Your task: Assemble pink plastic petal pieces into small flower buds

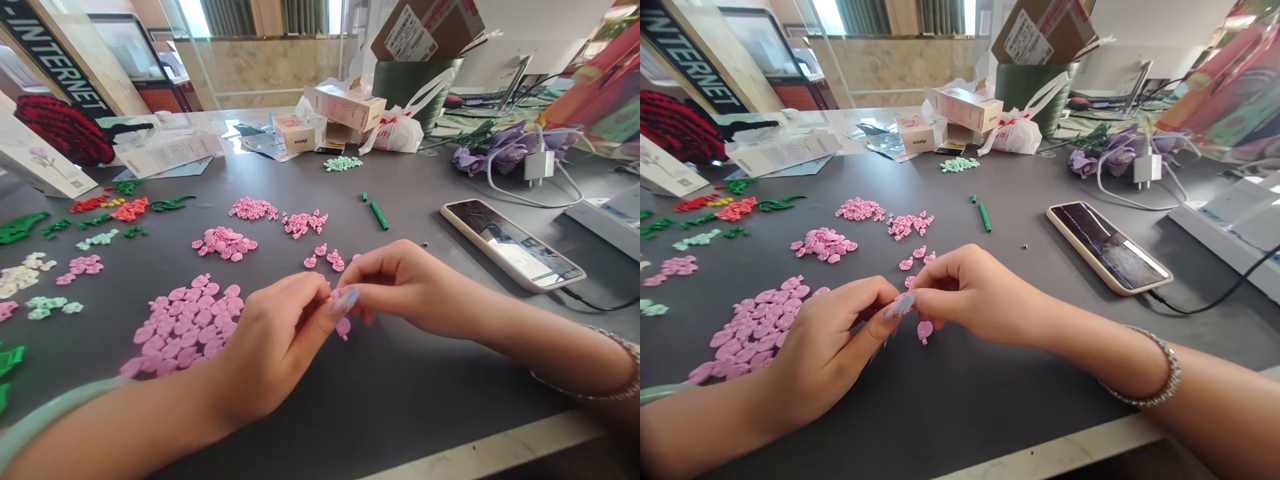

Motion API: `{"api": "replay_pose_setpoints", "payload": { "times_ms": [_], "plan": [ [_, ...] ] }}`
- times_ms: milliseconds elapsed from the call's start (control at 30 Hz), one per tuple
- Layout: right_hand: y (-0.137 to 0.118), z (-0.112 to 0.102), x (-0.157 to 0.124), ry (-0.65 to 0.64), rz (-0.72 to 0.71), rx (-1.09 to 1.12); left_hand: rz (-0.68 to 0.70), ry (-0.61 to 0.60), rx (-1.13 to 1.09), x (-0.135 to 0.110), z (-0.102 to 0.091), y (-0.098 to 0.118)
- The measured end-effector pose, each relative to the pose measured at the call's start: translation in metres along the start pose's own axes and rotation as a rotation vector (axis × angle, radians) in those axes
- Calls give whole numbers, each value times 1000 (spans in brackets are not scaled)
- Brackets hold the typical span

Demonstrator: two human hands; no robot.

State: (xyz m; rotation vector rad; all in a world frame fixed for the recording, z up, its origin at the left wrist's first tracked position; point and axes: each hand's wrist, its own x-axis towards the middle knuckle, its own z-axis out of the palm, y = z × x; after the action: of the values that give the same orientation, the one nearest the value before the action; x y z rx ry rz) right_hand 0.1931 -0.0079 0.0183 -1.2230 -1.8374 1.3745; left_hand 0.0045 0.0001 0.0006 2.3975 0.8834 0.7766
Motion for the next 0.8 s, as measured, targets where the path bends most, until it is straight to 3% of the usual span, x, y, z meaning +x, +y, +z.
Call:
{"api": "replay_pose_setpoints", "payload": {
  "times_ms": [200, 367, 567, 800],
  "plan": [
    [-2, -3, -3, -39, -44, 5, 355, 109, 396, -2, 2, -3],
    [-4, -6, -4, -94, -38, -14, 511, 124, 630, -4, 1, -4],
    [-5, -7, -3, -119, -24, 6, 549, 110, 605, -4, -1, -4],
    [-5, -7, -4, -93, -43, -62, 464, 65, 512, -3, 0, -5]
  ]
}}
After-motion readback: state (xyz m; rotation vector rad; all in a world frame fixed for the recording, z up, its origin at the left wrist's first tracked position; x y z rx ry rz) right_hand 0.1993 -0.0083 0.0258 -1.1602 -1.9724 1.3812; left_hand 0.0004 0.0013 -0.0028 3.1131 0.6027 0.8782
